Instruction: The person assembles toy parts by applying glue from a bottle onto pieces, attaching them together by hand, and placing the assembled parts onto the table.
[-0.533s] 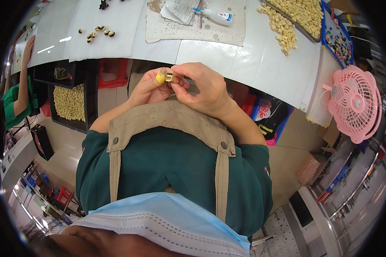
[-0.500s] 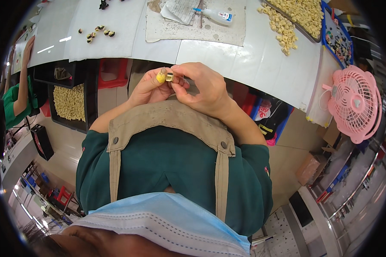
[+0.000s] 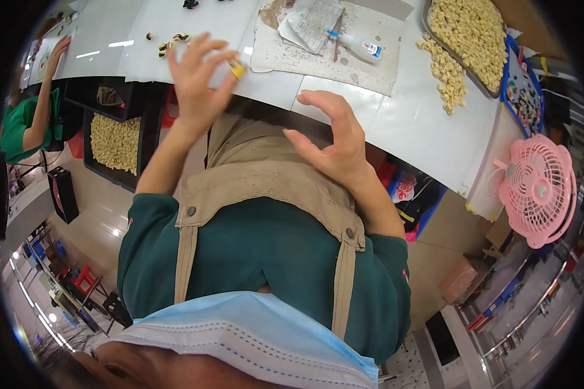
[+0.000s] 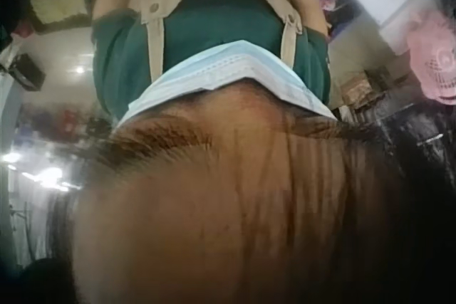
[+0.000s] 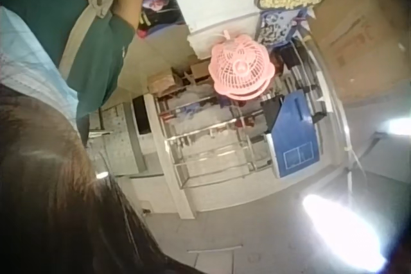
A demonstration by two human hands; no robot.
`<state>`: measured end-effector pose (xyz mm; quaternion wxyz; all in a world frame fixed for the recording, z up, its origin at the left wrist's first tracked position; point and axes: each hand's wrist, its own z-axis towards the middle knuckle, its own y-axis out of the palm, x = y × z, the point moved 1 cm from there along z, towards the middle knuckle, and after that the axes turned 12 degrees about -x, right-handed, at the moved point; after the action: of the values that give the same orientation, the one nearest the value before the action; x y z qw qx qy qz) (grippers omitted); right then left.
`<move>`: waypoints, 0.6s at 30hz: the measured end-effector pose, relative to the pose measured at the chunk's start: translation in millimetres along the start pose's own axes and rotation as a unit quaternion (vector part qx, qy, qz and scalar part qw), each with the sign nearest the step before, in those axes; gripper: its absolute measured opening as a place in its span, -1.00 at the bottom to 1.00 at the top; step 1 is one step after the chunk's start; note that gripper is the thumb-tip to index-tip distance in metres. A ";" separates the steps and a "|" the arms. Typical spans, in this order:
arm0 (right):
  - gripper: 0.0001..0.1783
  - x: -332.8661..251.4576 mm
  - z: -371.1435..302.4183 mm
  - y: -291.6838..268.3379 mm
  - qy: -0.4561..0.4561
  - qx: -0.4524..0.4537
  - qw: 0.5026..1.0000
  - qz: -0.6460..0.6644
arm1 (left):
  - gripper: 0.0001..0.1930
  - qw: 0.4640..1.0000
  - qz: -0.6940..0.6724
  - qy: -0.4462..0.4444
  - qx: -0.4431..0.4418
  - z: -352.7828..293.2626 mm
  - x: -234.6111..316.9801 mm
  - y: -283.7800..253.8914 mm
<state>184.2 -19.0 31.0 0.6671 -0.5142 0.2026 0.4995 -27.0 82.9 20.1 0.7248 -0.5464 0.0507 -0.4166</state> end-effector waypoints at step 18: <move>-0.73 0.0 -9.2 -5.3 0.067 0.020 0.997 -0.010 | -0.87 0.992 -0.095 0.072 0.042 97.4 -81.4 9.5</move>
<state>191.0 -27.1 30.0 0.6670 -0.5356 0.2515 0.4527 -23.0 210.2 19.8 0.6991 -0.4862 0.0331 -0.5232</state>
